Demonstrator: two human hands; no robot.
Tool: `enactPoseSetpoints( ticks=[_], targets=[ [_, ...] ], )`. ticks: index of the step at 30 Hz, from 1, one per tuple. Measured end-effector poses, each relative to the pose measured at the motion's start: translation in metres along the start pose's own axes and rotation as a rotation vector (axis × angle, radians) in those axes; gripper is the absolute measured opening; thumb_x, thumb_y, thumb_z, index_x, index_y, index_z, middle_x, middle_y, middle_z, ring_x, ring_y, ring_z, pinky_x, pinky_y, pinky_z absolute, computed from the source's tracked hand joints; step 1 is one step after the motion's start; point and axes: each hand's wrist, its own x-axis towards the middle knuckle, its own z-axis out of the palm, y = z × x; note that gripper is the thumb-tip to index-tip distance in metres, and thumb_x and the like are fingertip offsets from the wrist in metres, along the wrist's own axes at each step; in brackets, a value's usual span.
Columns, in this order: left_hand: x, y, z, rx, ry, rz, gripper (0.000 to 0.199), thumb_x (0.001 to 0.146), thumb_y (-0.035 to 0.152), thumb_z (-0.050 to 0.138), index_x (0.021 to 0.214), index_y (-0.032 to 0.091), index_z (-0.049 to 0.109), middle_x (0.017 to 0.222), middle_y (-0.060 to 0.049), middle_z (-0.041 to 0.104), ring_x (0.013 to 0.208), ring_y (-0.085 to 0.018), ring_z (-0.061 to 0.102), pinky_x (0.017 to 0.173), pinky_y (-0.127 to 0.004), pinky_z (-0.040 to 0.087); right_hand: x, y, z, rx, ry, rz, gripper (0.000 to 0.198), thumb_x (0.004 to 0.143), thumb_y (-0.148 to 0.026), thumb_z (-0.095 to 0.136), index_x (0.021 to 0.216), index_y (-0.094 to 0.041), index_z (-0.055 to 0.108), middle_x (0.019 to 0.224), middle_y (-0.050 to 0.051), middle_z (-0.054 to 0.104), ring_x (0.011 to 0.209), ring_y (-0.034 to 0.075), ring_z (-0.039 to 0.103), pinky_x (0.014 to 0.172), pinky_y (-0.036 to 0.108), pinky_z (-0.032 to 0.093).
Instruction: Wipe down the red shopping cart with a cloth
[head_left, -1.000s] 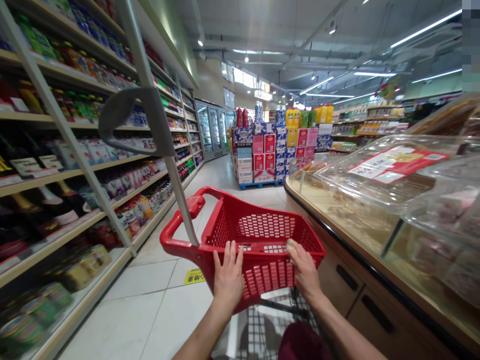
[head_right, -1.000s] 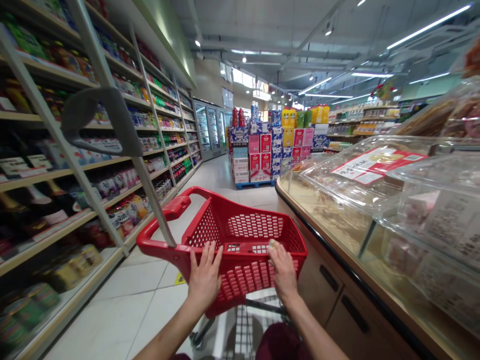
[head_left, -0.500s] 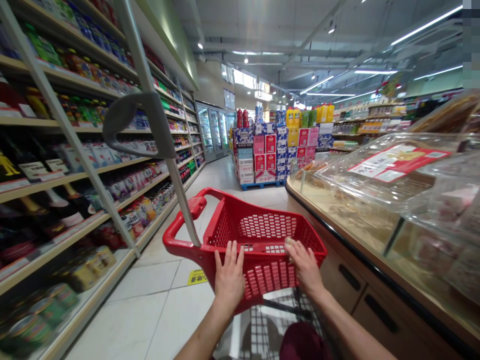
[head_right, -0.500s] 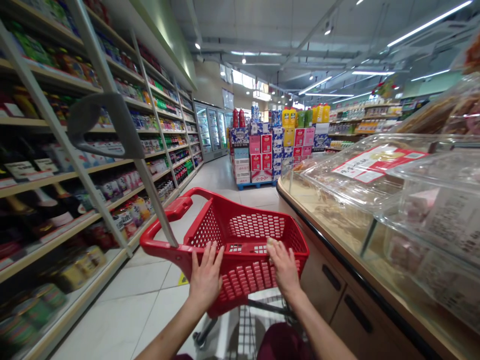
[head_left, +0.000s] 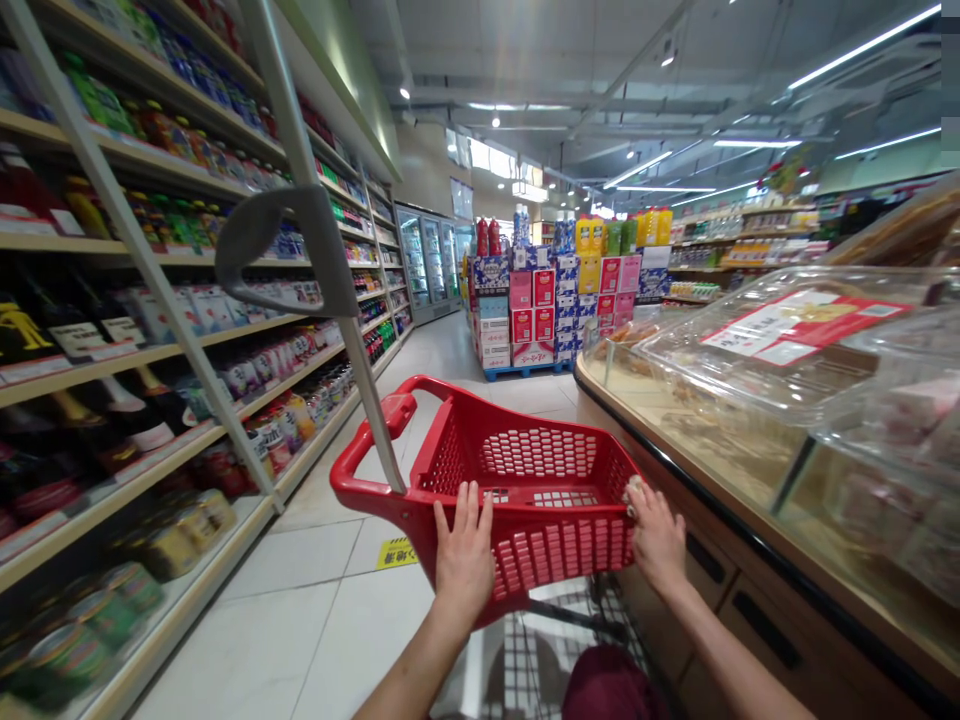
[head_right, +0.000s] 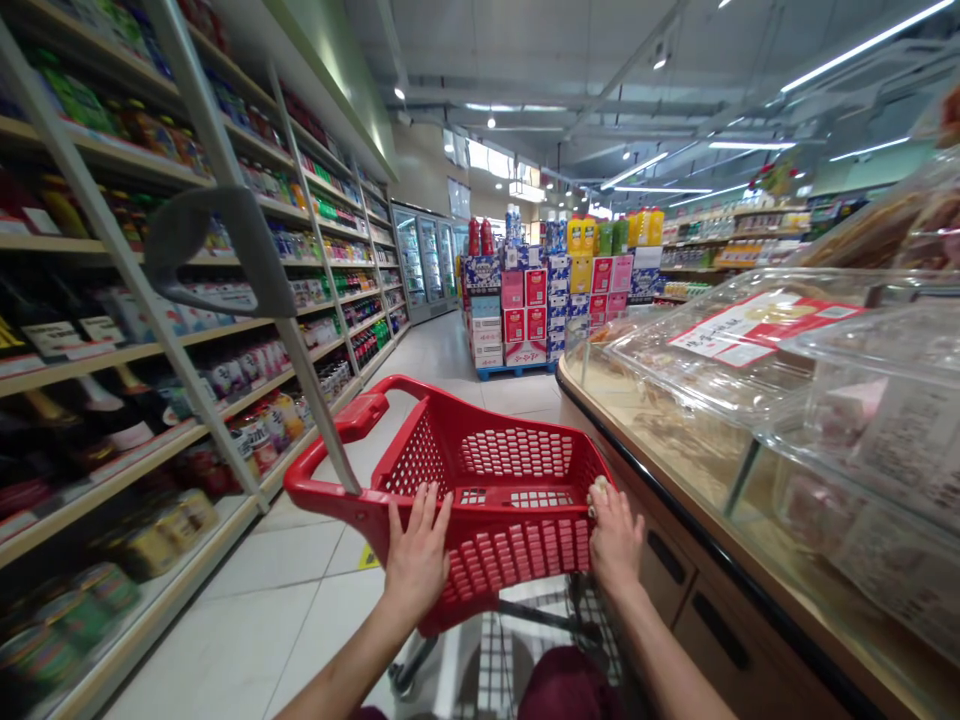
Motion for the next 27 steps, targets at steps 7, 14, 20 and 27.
enactPoseSetpoints(
  ticks=[7, 14, 20, 27],
  targets=[
    [0.0, 0.0, 0.003, 0.002, 0.006, 0.004, 0.063, 0.07, 0.025, 0.045, 0.131, 0.018, 0.03, 0.141, -0.01, 0.022, 0.131, -0.025, 0.012, 0.103, -0.054, -0.002, -0.002, 0.001, -0.004, 0.037, -0.058, -0.269, 0.062, 0.07, 0.001, 0.03, 0.122, -0.029, 0.045, 0.133, 0.002, 0.041, 0.125, 0.021, 0.03, 0.097, 0.05, 0.025],
    [0.0, 0.003, 0.002, 0.021, 0.02, 0.004, 0.062, 0.071, 0.027, 0.045, 0.13, 0.016, 0.031, 0.14, -0.012, 0.024, 0.131, -0.027, 0.011, 0.103, -0.055, -0.003, 0.001, 0.004, -0.002, 0.035, -0.066, -0.168, 0.054, 0.074, -0.003, 0.031, 0.12, -0.025, 0.048, 0.132, 0.005, 0.041, 0.123, 0.022, 0.033, 0.091, 0.044, 0.035],
    [0.0, 0.003, -0.002, 0.013, -0.026, 0.01, 0.062, 0.071, 0.025, 0.044, 0.131, 0.017, 0.029, 0.141, -0.011, 0.022, 0.131, -0.025, 0.011, 0.103, -0.055, -0.001, 0.009, 0.006, -0.01, -0.039, -0.122, -0.066, 0.057, 0.072, -0.001, 0.03, 0.12, -0.025, 0.048, 0.131, 0.006, 0.043, 0.122, 0.025, 0.034, 0.093, 0.052, 0.03],
    [0.0, 0.002, 0.0, 0.016, -0.008, 0.006, 0.062, 0.071, 0.027, 0.045, 0.131, 0.017, 0.029, 0.141, -0.011, 0.022, 0.131, -0.026, 0.012, 0.103, -0.056, 0.0, 0.003, -0.027, -0.016, 0.017, -0.207, -0.333, 0.065, 0.071, 0.004, 0.026, 0.124, -0.028, 0.043, 0.136, -0.002, 0.035, 0.127, 0.017, 0.025, 0.098, 0.042, 0.028]
  ],
)
